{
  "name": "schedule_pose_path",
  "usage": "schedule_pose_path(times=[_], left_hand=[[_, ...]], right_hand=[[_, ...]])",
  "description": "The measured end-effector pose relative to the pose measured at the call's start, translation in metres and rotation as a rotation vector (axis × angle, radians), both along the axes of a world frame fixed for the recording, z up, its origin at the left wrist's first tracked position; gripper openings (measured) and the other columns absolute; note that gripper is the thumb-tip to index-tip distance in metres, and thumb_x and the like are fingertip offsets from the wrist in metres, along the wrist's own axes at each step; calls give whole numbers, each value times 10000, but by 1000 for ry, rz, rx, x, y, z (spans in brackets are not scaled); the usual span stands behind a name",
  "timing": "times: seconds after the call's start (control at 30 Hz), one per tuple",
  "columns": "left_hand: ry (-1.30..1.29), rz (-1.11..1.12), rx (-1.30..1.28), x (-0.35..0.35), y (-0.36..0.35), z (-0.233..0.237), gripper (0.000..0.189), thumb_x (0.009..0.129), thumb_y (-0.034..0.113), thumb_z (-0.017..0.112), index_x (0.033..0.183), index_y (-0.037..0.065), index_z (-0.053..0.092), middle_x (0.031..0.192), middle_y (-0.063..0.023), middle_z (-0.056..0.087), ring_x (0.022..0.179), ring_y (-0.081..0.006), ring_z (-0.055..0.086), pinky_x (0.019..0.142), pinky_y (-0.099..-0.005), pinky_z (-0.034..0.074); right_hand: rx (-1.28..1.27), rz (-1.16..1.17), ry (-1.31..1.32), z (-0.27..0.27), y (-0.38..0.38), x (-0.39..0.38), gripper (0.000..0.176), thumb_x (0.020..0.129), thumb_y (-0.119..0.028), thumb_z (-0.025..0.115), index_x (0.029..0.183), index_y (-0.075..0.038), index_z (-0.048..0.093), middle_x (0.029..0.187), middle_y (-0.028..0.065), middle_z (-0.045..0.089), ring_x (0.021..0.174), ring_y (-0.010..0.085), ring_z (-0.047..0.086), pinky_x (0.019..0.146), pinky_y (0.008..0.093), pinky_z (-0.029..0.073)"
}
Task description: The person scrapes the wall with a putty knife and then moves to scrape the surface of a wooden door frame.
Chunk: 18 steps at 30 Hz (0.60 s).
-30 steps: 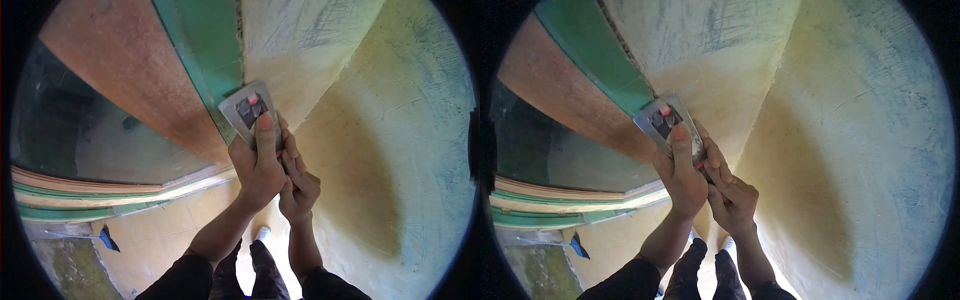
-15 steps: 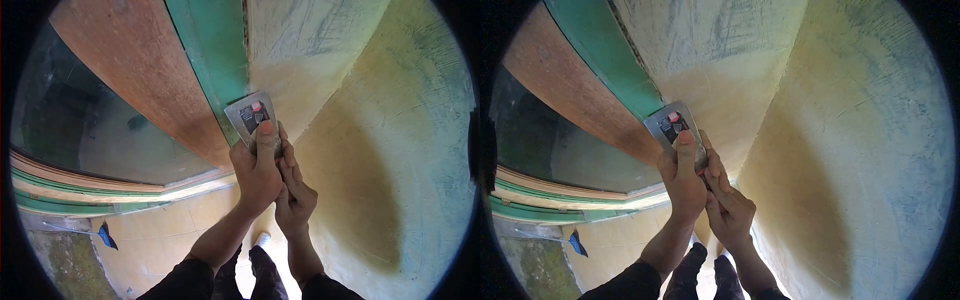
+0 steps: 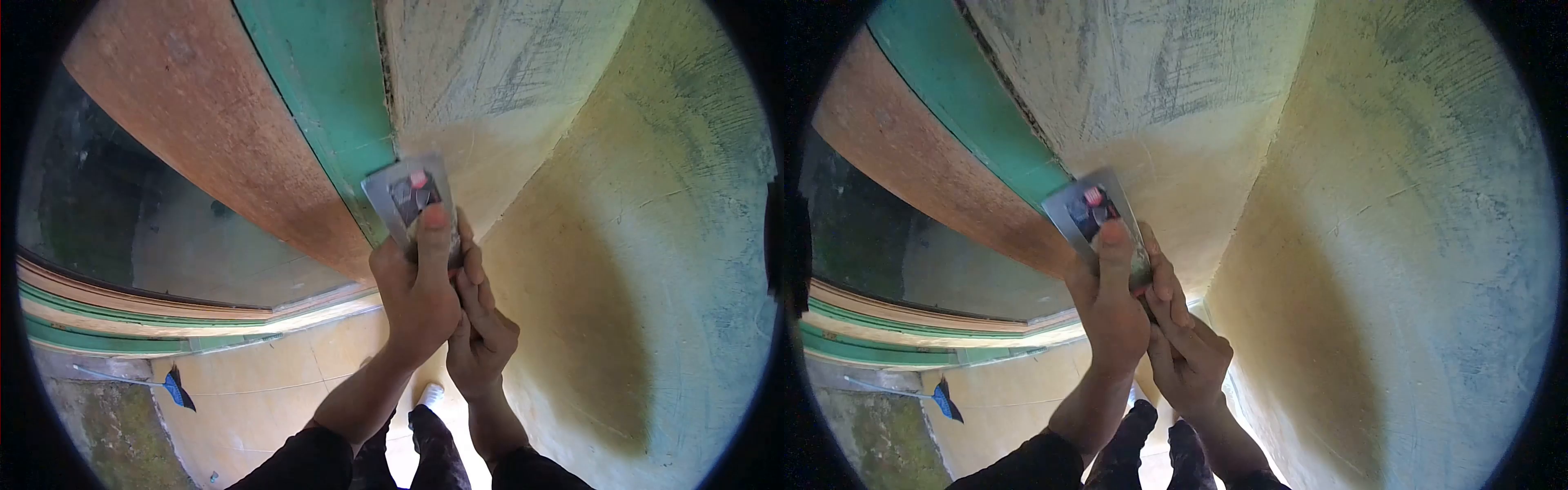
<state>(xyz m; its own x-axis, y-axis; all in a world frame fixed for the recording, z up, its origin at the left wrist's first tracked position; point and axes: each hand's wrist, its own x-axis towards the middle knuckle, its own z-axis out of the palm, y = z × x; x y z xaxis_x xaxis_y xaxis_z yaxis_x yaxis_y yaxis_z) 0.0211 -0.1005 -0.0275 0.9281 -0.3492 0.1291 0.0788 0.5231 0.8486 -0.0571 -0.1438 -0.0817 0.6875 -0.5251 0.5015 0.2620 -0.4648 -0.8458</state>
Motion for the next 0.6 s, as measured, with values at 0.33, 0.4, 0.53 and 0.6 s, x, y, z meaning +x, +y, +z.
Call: schedule_pose_path(times=[0.33, 0.4, 0.53, 0.6], left_hand=[[33, 14, 30, -4, 1, -1, 417, 980, 355, 454, 786, -13, 480, 516, -64, 477, 390, -132, 509, 358, -247, 411], [35, 28, 65, -1, 1, -2, 428, 980, 360, 454, 772, -12, 481, 515, -64, 476, 392, -129, 509, 358, -246, 410], [10, 13, 44, 2, 0, 4, 429, 982, 354, 449, 762, -12, 482, 516, -62, 480, 392, -130, 512, 358, -246, 407], [29, 22, 69, -3, 3, 3, 422, 985, 346, 443, 766, -11, 484, 515, -55, 479, 391, -128, 511, 357, -246, 406]], right_hand=[[123, 155, 129, 1, 0, -12, 347, 871, 51, 471, 1209, 97, 539, 1291, 304, 479, 1226, 343, 481, 1004, 344, 384], [107, 133, 128, 8, 1, -6, 346, 871, 49, 474, 1208, 94, 541, 1282, 302, 489, 1225, 346, 482, 1006, 354, 384], [118, 145, 117, 9, 0, -5, 356, 879, 33, 481, 1229, 79, 531, 1287, 303, 484, 1237, 358, 468, 1018, 387, 378], [147, 165, 116, 7, 5, -10, 361, 886, 27, 479, 1241, 84, 517, 1308, 299, 466, 1252, 361, 450, 1029, 395, 366]])
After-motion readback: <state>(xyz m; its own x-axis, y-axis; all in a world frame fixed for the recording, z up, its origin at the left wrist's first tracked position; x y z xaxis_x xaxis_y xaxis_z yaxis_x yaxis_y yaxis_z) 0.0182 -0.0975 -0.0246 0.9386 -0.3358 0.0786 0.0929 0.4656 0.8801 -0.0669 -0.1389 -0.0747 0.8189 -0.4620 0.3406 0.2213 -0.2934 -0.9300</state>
